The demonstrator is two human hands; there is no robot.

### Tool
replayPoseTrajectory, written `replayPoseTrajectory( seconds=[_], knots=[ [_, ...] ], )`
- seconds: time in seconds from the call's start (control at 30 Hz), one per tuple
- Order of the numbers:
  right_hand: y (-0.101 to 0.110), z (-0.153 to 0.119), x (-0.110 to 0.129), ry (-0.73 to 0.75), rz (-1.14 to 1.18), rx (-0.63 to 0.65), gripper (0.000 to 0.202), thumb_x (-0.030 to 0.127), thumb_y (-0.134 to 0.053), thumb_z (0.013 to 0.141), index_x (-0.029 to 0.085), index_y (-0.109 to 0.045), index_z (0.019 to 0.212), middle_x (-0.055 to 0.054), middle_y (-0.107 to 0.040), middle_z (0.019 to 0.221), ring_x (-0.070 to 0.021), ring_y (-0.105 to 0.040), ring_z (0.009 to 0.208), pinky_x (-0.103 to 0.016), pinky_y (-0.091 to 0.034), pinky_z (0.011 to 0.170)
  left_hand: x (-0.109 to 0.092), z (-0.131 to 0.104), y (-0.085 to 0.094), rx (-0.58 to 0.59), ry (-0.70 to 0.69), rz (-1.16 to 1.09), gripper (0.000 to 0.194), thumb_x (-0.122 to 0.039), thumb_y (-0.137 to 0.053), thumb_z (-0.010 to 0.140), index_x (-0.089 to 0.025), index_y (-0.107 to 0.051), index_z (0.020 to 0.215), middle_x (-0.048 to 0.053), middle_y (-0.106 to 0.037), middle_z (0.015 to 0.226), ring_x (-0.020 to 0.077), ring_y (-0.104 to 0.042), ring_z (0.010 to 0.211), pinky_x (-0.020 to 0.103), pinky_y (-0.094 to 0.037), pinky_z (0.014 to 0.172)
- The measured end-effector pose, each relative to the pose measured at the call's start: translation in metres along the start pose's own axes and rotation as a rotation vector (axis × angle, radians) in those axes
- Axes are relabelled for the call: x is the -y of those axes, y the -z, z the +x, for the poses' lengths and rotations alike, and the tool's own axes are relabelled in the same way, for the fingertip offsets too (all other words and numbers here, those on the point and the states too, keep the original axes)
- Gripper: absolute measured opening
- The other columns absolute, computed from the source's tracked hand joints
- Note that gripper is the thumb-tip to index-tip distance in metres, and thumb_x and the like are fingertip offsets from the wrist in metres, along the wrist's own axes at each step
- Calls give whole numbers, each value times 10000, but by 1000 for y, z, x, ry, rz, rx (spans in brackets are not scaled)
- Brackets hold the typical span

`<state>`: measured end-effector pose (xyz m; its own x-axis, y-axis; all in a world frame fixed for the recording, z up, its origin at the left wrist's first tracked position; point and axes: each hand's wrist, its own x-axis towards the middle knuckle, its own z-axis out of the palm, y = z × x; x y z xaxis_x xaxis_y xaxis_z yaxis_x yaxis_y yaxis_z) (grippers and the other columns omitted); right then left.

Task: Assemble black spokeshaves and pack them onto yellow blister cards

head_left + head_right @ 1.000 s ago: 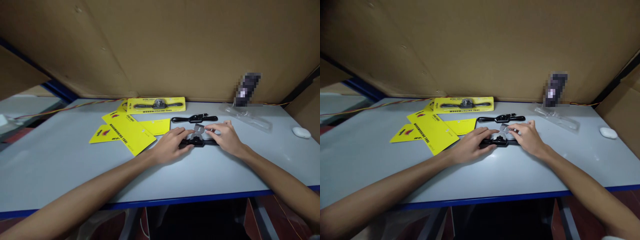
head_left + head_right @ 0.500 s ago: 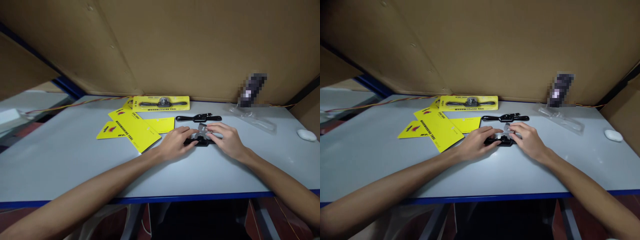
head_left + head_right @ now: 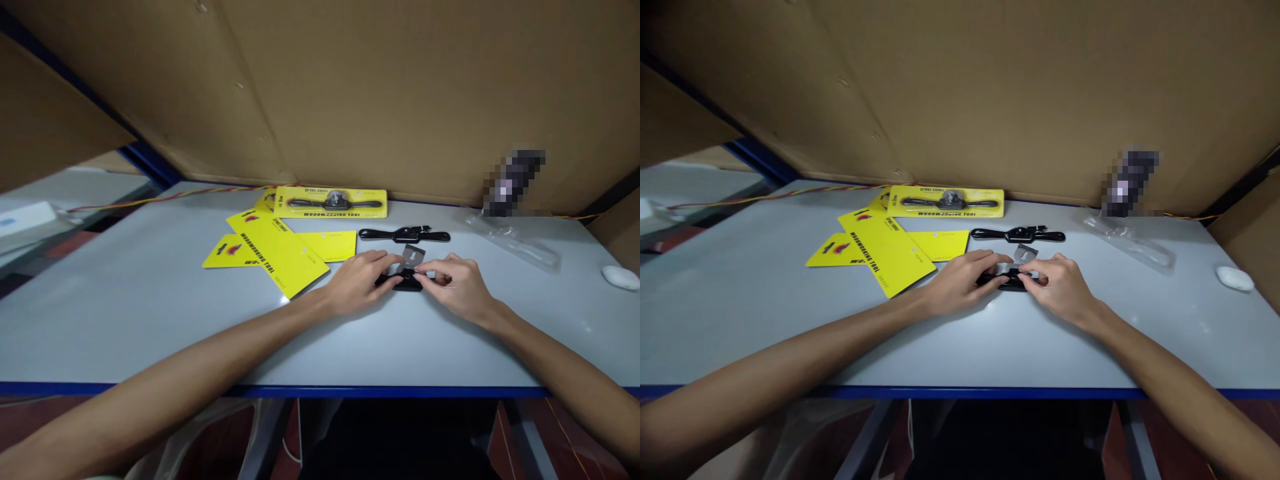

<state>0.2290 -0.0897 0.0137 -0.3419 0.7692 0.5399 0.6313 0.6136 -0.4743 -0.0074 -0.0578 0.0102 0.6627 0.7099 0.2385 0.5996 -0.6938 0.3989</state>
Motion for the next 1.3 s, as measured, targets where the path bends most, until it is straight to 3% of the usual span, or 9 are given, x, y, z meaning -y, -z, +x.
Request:
replayPoseTrajectory(
  seconds=[0.1, 0.33, 0.63, 0.9, 1.03, 1.2, 1.3],
  knots=[
    [-1, 1, -1, 37, 50, 18, 139, 257, -661, 947, 249, -799, 931, -7, -715, 743, -154, -607, 597, -340, -513, 614, 0, 0, 0, 4, -6, 3, 382, -375, -460, 1025, -173, -642, 1293, 68, -651, 903, 215, -611, 831, 357, -503, 759],
    [1, 1, -2, 154, 4, 91, 208, 230, -550, 1041, 220, -744, 1116, -63, -798, 1033, -200, -738, 876, -376, -589, 801, 1, 0, -1, 9, -15, 7, 405, -396, -438, 1036, -163, -621, 1311, 72, -651, 913, 218, -604, 832, 357, -487, 750],
    [3, 5, 1, 284, -250, 215, 281, 239, -481, 1075, 162, -749, 1037, -93, -755, 937, -213, -637, 835, -387, -530, 804, 4, 0, -3, -29, -58, 23, 401, -406, -423, 1043, -158, -631, 1279, 74, -659, 888, 216, -604, 819, 350, -487, 732],
    [-3, 3, 5, 394, -349, 190, 322, 97, -435, 1042, 121, -754, 1012, -116, -734, 907, -215, -616, 804, -382, -537, 777, 3, 1, -3, -22, -60, 11, 398, -389, -418, 1042, -149, -624, 1283, 74, -656, 893, 210, -598, 799, 350, -487, 724],
    [-4, 2, 6, 355, -295, 201, 282, 101, -441, 1041, 120, -718, 1090, -108, -736, 932, -216, -638, 851, -378, -564, 814, 3, 1, -3, -28, -59, 15, 395, -393, -416, 1042, -146, -626, 1267, 73, -656, 893, 213, -601, 806, 349, -483, 720],
    [-2, 0, 6, 315, -237, 194, 268, 142, -466, 1039, 155, -694, 899, -92, -718, 870, -208, -646, 839, -374, -575, 816, 3, 0, -3, -22, -51, 15, 384, -397, -438, 1037, -154, -627, 1266, 71, -657, 900, 214, -605, 809, 348, -481, 727],
    [-3, 1, 7, 284, -225, 203, 257, 145, -464, 1033, 164, -688, 908, -89, -706, 863, -205, -641, 829, -371, -570, 797, 3, 1, -3, -19, -53, 8, 384, -394, -434, 1036, -156, -625, 1269, 71, -656, 894, 215, -605, 808, 348, -480, 724]
  ],
)
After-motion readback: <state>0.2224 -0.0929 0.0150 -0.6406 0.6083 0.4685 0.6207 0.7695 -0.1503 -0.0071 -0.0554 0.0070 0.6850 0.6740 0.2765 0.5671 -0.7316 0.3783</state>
